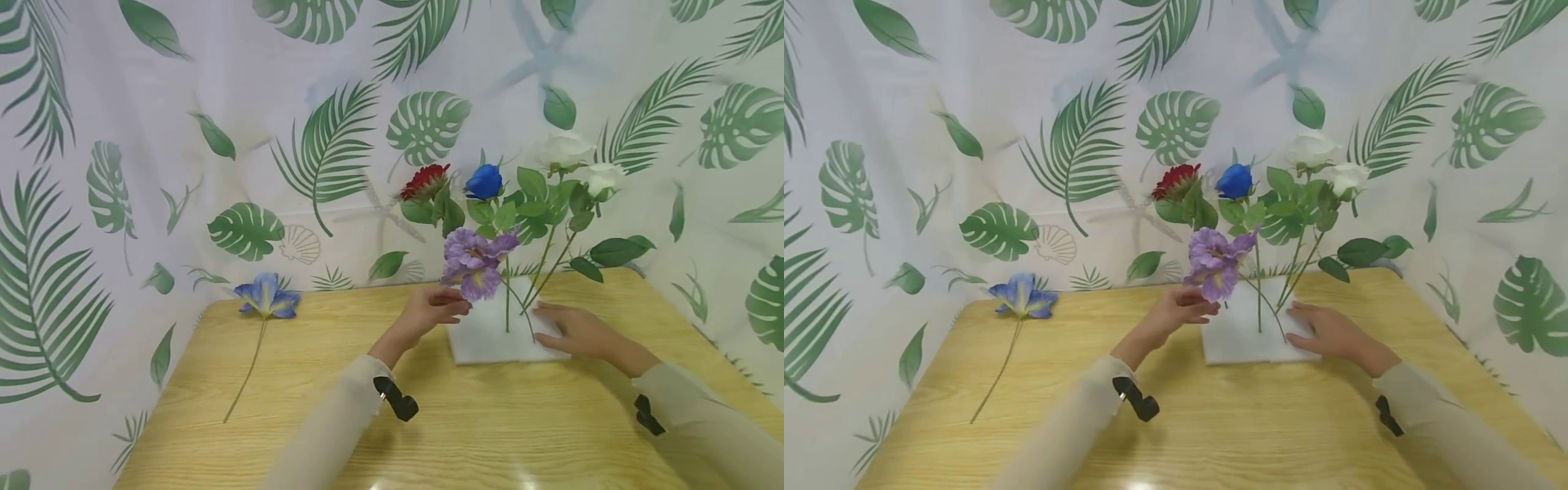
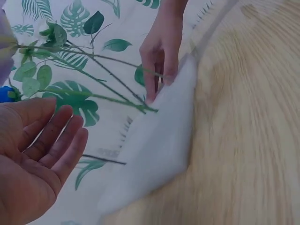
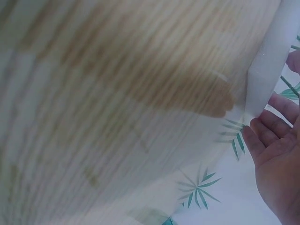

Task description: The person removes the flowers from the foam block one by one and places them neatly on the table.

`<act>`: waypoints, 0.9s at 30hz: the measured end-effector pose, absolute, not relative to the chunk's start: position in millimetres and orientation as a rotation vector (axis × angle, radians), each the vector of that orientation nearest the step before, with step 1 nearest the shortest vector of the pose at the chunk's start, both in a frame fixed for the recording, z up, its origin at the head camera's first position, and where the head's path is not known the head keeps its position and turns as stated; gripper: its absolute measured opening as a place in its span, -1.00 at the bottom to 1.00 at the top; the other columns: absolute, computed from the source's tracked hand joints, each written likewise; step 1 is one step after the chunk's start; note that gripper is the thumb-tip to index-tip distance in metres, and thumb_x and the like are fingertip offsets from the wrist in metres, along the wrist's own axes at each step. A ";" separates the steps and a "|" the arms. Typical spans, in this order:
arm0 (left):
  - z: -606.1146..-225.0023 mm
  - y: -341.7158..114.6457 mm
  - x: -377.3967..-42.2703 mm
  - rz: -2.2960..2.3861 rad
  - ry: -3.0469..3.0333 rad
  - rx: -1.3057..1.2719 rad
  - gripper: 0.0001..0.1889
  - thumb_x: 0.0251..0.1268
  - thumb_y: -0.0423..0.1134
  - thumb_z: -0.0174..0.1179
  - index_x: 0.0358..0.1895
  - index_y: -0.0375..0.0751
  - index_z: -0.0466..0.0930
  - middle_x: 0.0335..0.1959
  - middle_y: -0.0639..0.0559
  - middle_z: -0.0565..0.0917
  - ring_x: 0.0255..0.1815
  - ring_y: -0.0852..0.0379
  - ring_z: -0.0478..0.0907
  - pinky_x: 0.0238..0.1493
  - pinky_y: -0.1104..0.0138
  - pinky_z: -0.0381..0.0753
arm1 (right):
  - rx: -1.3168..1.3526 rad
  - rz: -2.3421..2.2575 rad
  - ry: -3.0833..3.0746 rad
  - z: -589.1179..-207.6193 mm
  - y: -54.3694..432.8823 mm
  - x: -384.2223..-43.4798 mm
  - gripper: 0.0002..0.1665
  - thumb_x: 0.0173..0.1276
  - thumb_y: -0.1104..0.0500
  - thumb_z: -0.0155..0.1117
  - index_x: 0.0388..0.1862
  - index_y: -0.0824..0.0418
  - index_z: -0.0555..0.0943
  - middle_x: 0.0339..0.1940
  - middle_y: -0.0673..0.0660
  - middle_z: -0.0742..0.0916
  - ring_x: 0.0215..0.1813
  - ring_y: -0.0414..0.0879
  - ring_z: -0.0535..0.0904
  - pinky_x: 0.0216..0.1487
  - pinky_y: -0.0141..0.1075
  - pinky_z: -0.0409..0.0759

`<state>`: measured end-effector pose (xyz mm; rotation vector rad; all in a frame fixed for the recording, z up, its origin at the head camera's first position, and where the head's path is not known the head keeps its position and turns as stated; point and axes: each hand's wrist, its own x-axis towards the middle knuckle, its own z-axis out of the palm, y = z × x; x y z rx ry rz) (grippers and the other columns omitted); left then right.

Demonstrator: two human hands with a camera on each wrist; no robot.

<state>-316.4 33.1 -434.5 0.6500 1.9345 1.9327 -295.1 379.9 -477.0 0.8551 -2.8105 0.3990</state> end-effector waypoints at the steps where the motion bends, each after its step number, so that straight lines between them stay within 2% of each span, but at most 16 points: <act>1: -436.2 38.7 -316.3 1.952 1.916 0.637 -0.67 0.48 -0.44 0.17 0.22 -0.50 0.56 0.13 -0.43 0.68 0.14 -0.16 0.71 0.13 0.18 0.76 | 0.858 0.397 -2.810 -477.2 379.7 -295.9 -0.31 0.33 -0.01 0.43 0.27 0.44 0.59 0.27 0.48 0.63 0.28 0.42 0.57 0.25 0.26 0.57; 4: -441.6 53.3 -316.9 2.010 1.874 0.589 -0.65 0.46 -0.47 0.17 0.25 -0.49 0.54 0.14 -0.45 0.66 0.18 -0.23 0.68 0.15 0.16 0.75 | 0.861 0.396 -2.811 -478.2 379.7 -297.1 -0.32 0.32 0.00 0.44 0.26 0.44 0.60 0.27 0.48 0.63 0.27 0.42 0.57 0.25 0.26 0.57; 11: -452.3 80.4 -316.0 2.094 1.809 0.605 -0.70 0.45 -0.45 0.20 0.16 -0.53 0.61 0.11 -0.45 0.68 0.16 -0.18 0.70 0.13 0.17 0.75 | 0.854 0.407 -2.832 -478.1 379.8 -296.8 -0.31 0.33 -0.03 0.44 0.26 0.42 0.60 0.28 0.48 0.62 0.28 0.42 0.56 0.26 0.26 0.56; 16: -457.5 96.5 -310.6 2.124 1.742 0.653 -0.71 0.41 -0.45 0.24 0.12 -0.51 0.64 0.13 -0.40 0.68 0.15 -0.06 0.71 0.14 0.20 0.75 | 0.849 0.415 -2.844 -474.7 379.8 -293.4 -0.31 0.33 -0.02 0.44 0.26 0.43 0.60 0.28 0.49 0.62 0.28 0.42 0.57 0.24 0.25 0.57; 22: -456.1 109.2 -306.2 2.107 1.721 0.632 -0.70 0.36 -0.44 0.31 0.11 -0.41 0.68 0.10 -0.31 0.73 0.03 0.09 0.75 0.09 0.26 0.77 | 0.850 0.422 -2.856 -471.7 377.4 -292.4 -0.30 0.35 -0.03 0.43 0.27 0.45 0.58 0.29 0.50 0.61 0.29 0.42 0.56 0.25 0.25 0.57; 27: -455.1 116.8 -307.3 2.084 1.718 0.683 -0.69 0.36 -0.45 0.30 0.13 -0.43 0.66 0.12 -0.34 0.71 -0.03 0.19 0.73 0.06 0.28 0.77 | 0.849 0.430 -2.843 -470.9 377.2 -293.1 -0.30 0.33 -0.02 0.45 0.26 0.46 0.59 0.27 0.50 0.62 0.28 0.42 0.57 0.25 0.26 0.56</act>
